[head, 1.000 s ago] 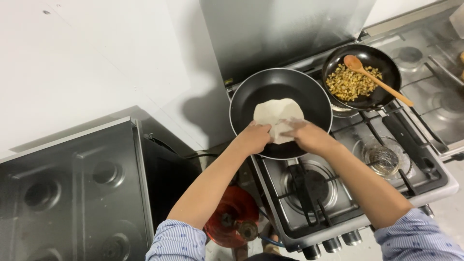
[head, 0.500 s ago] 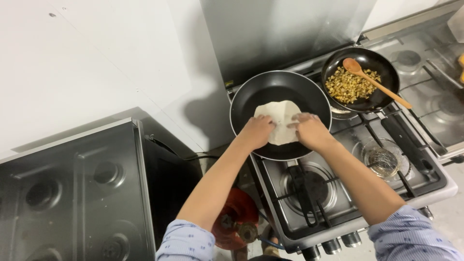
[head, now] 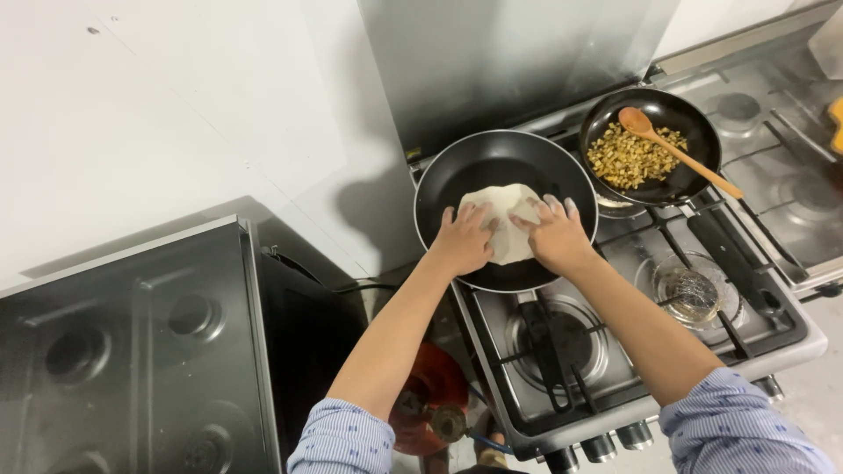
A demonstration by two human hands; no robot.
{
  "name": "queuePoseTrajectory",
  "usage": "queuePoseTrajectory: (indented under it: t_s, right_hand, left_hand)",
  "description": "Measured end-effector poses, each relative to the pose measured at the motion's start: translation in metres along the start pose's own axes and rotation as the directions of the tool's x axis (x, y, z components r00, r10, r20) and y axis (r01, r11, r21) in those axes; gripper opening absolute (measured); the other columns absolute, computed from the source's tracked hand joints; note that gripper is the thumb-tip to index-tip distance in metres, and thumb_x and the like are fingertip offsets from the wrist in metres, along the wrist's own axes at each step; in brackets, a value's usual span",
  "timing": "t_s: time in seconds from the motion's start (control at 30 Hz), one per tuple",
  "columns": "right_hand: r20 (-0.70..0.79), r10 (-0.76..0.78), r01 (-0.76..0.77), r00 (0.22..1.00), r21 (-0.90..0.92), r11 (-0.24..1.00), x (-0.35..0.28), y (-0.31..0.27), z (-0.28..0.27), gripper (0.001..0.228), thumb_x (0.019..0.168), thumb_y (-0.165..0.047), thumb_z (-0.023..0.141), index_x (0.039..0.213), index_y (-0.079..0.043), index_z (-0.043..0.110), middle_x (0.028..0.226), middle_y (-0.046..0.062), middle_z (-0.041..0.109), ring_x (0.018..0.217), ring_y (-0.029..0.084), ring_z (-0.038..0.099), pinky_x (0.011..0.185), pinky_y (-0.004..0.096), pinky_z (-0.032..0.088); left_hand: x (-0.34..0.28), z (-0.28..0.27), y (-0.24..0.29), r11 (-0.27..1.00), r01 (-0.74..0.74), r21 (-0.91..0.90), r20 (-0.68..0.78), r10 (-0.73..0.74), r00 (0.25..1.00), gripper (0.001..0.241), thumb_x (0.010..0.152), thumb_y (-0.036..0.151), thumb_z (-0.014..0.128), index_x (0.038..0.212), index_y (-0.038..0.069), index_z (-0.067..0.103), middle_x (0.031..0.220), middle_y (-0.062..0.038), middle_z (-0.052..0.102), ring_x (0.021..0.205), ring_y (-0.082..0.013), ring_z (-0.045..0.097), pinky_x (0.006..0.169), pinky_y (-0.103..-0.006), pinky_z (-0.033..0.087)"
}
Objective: Heating flatbreads on a gas stove and retrieving a spatula from a kitchen storage room.
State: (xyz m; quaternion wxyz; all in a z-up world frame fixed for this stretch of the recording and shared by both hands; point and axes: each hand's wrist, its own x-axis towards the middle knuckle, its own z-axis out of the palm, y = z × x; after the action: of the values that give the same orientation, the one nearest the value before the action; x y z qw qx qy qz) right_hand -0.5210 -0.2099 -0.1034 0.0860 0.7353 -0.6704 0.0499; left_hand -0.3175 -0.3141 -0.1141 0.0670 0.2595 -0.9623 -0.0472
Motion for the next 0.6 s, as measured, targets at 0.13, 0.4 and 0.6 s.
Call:
queuePoseTrajectory:
  t_s: [0.13,0.4,0.6]
  right_hand:
    - [0.059,0.013,-0.011,0.998,-0.040,0.999,0.006,-0.002,0.002,0.056,0.086,-0.019,0.058,0.140,-0.036,0.061,0.153,0.011,0.043,0.142,0.038,0.039,0.114,0.066,0.027]
    - [0.116,0.019,-0.016,0.993,-0.031,0.999,0.005,-0.003,-0.013,0.055,0.088,-0.019,0.058,0.139,-0.039,0.061,0.158,0.009,0.039,0.147,0.037,0.035,0.118,0.064,0.024]
    - [0.163,0.008,-0.011,0.987,0.020,1.000,0.006,-0.009,-0.013,0.056,0.088,-0.019,0.060,0.139,-0.040,0.060,0.157,0.009,0.039,0.145,0.035,0.034,0.119,0.063,0.022]
  left_hand:
    - [0.000,-0.002,0.001,0.999,0.031,0.009,0.144,-0.032,0.989,0.055,0.091,0.039,0.061,0.142,0.019,0.059,0.164,-0.013,0.027,0.150,-0.0368,0.024,0.115,-0.0697,0.021]
    - [-0.006,-0.010,-0.001,0.999,0.043,0.002,0.123,-0.043,0.991,0.050,0.092,0.038,0.059,0.140,0.022,0.063,0.166,-0.012,0.028,0.153,-0.0356,0.023,0.119,-0.0686,0.020]
    - [-0.005,-0.005,-0.002,1.000,-0.006,-0.004,0.201,0.006,0.980,0.055,0.089,0.040,0.058,0.142,0.025,0.058,0.162,-0.015,0.025,0.149,-0.0384,0.018,0.116,-0.0675,0.018]
